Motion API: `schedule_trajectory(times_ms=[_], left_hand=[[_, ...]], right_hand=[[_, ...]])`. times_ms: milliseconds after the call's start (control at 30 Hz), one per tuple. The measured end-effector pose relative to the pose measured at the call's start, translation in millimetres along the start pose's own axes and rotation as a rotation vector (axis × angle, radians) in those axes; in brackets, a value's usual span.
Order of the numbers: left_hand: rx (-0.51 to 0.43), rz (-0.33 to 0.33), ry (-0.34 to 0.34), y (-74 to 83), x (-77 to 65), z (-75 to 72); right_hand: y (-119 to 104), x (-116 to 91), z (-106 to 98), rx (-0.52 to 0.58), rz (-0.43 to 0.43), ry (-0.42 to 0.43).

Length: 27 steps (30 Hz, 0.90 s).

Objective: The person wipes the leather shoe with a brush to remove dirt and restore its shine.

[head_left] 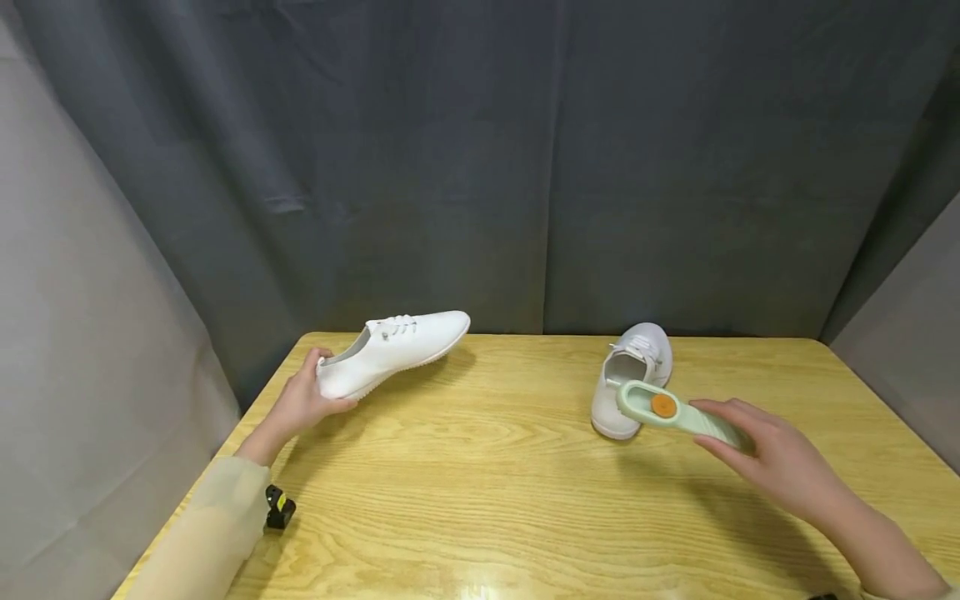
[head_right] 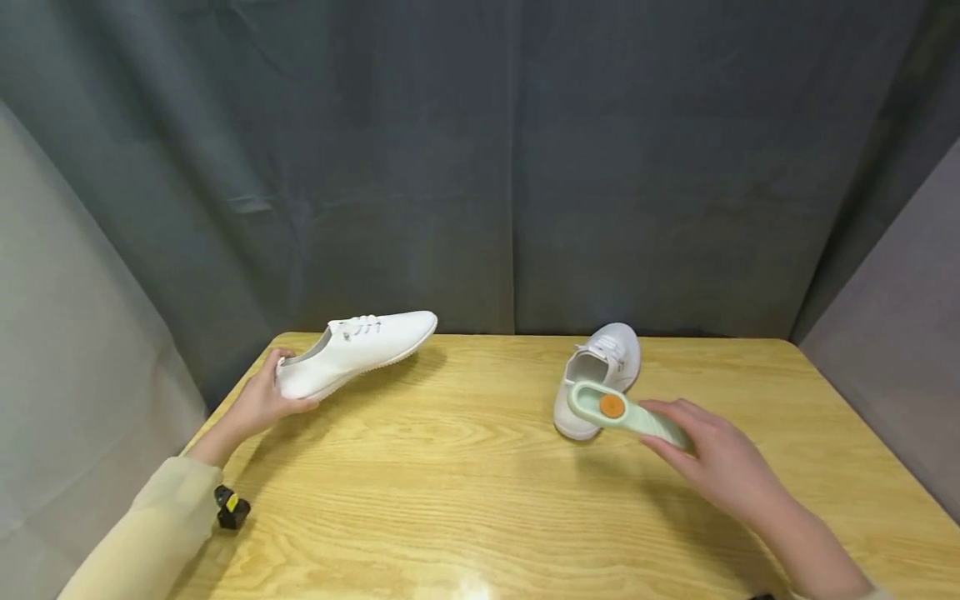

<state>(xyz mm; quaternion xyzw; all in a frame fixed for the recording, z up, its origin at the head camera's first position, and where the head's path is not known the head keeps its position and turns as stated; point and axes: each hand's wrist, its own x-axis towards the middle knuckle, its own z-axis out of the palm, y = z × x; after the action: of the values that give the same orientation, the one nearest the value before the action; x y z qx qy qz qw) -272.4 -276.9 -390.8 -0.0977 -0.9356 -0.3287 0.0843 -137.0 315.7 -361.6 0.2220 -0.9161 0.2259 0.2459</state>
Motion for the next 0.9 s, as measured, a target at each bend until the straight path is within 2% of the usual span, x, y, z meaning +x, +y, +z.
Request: schedule_trajectory(times_ms=[200,433,600,900], left_hand=[[-0.072,0.034,0.009,36.4,-9.8,5.7],[-0.122,0.134,-0.050,76.2,-20.4,22.9],[-0.178,0.193,-0.088,102.9,-24.3,33.9],[-0.228,0.275,-0.185,132.1,-29.1,56.9]], right_hand=[[9.0,-10.2,-10.2,-0.036,0.054,0.009],[19.9,-18.8,-19.6,-0.078,0.100,0.035],[29.2,-23.7,-24.6,-0.064,0.154,0.038],[45.9,-25.5,-29.3,-0.035,0.225,0.043]])
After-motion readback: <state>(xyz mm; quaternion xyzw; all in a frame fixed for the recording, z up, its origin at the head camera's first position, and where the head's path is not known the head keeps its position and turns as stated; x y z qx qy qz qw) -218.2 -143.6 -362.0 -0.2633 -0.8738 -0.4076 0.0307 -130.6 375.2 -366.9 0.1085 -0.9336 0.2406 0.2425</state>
